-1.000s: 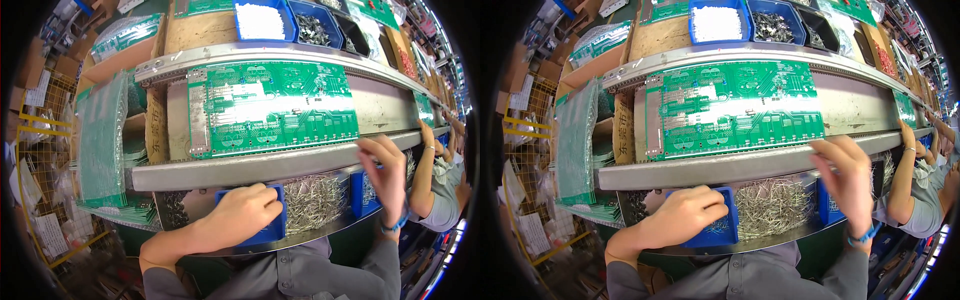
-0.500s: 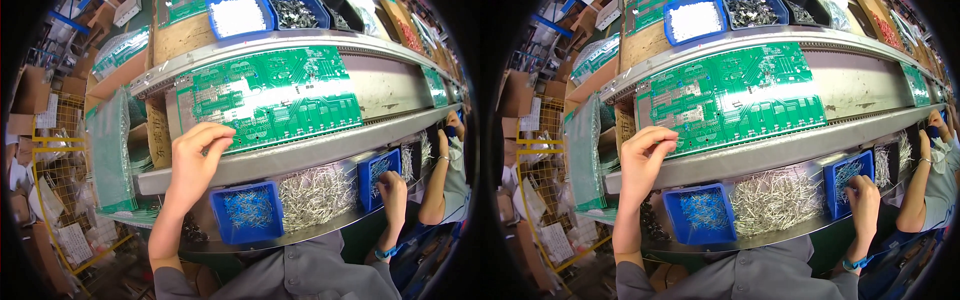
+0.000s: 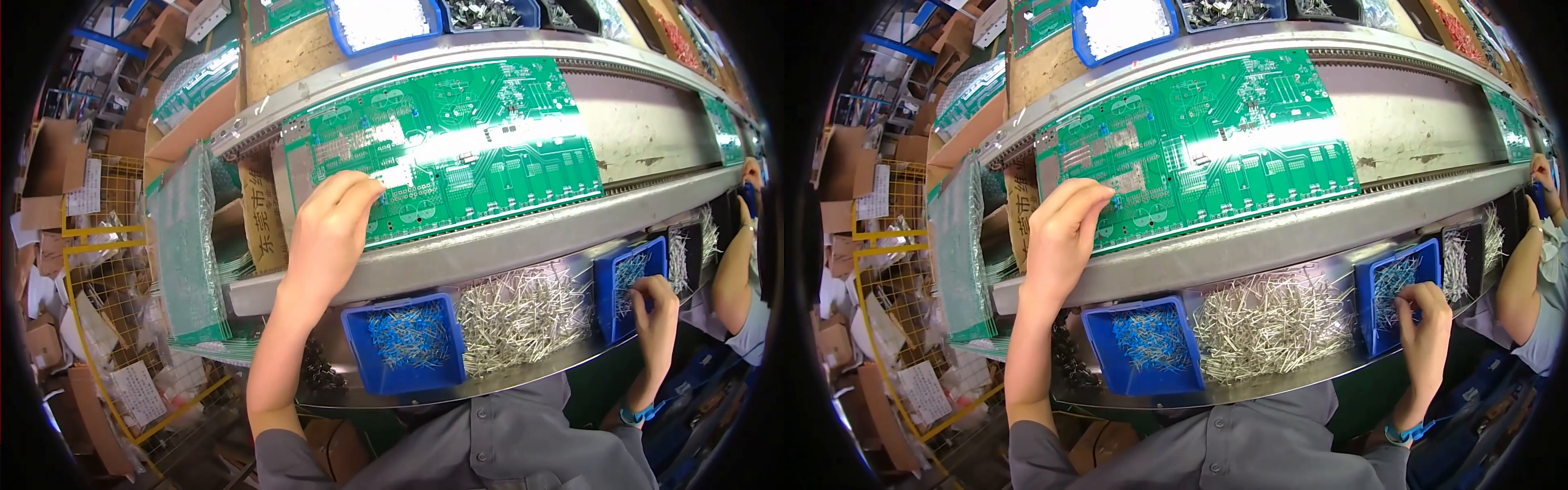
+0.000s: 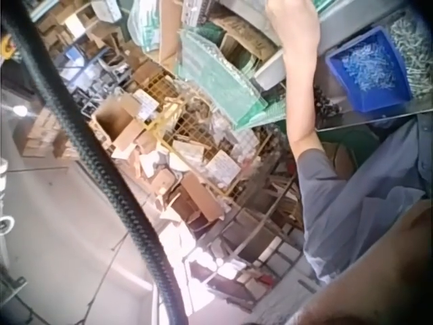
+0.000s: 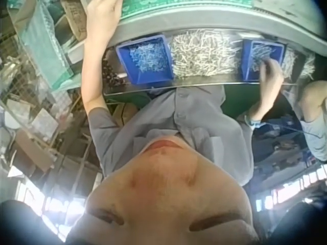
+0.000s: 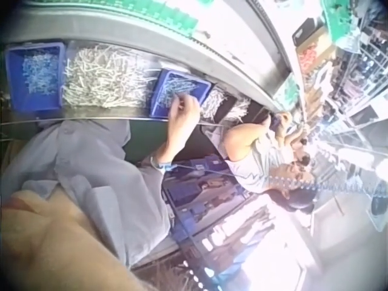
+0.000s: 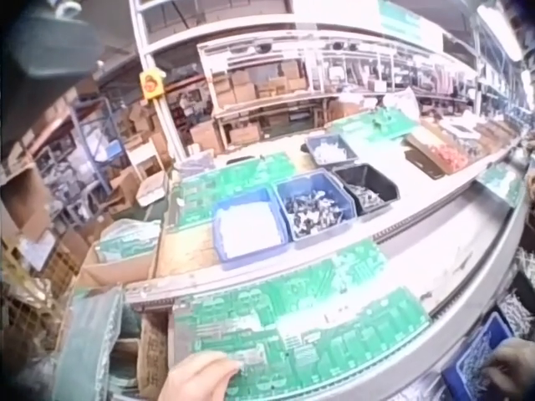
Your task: The person inserts electronic components into a circuit board by hand, slides the board down the assembly line conveyor, and places a new circuit board onto the track.
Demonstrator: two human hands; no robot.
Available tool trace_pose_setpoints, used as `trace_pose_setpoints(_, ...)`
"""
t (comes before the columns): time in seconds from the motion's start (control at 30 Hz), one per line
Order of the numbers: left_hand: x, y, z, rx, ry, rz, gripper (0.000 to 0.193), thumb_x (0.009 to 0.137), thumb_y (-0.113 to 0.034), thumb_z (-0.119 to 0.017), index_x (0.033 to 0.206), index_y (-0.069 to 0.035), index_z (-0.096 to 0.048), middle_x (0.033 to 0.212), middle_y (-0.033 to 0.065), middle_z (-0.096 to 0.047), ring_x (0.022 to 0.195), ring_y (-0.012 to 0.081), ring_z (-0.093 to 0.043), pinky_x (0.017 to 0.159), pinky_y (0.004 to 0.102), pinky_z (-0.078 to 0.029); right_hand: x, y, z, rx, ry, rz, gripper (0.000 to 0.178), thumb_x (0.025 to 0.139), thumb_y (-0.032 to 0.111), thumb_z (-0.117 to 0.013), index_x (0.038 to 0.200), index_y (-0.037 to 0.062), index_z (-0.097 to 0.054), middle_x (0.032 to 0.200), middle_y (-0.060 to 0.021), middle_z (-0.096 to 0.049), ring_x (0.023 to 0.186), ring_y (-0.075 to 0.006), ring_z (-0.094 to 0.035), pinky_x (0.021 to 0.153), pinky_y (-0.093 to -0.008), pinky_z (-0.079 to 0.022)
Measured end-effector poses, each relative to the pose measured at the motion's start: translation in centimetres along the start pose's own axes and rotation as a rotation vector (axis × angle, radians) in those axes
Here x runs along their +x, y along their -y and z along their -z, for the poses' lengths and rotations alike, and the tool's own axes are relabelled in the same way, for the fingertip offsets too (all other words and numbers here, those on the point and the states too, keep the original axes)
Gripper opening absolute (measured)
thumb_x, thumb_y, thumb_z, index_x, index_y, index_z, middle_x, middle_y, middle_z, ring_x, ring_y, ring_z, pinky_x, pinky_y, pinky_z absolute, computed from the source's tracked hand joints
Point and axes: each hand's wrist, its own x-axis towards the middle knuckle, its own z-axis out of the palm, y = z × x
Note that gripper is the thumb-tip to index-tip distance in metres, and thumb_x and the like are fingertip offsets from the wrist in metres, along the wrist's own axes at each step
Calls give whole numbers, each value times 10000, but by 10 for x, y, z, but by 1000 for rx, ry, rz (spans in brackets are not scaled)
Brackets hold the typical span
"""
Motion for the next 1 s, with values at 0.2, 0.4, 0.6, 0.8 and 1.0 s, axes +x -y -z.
trace_pose_setpoints(0.2, -1, 4, -4, 35, 9, -3, 102, 792, 28, -659, 891, 8, -649, 866, 138, -639, 774, 291, -639, 664, 337, -511, 1, -1, 0, 74, -37, -116, 45, 838, -65, -550, 844, -35, -517, 710, -106, -529, 617, -187, -489, 588, -278, -402)
trace_pose_setpoints(0.4, -1, 4, -2, 25, 22, 5, 104, 789, 27, -661, 891, 11, -652, 868, 142, -639, 776, 295, -642, 666, 338, -512, 1, -3, -5, 94, -110, -82, 32, 869, -54, -526, 867, -27, -509, 693, -94, -510, 603, -147, -474, 556, -262, -385)
trace_pose_setpoints(0.6, -3, 7, -2, 7, 58, 12, 162, 740, 61, -641, 896, 17, -629, 890, 150, -626, 843, 320, -628, 731, 381, -515, 2, -8, -9, 98, -126, -67, 43, 871, -58, -530, 860, -23, -507, 696, -90, -502, 601, -135, -456, 558, -254, -385)
trace_pose_setpoints(0.8, -2, 5, -1, -9, 72, 28, 161, 738, 65, -639, 892, 19, -633, 888, 151, -628, 836, 322, -629, 729, 382, -515, 2, -10, -10, 92, -128, -81, 43, 870, -58, -540, 866, -24, -513, 703, -92, -516, 607, -140, -466, 573, -248, -398)
trace_pose_setpoints(1.0, -2, 6, -1, -7, 73, 19, 169, 732, 70, -638, 893, 18, -634, 890, 149, -628, 837, 322, -630, 732, 381, -515, 3, -10, -10, 74, -122, -74, 33, 868, -57, -544, 884, -30, -534, 718, -103, -558, 623, -143, -506, 593, -252, -425)
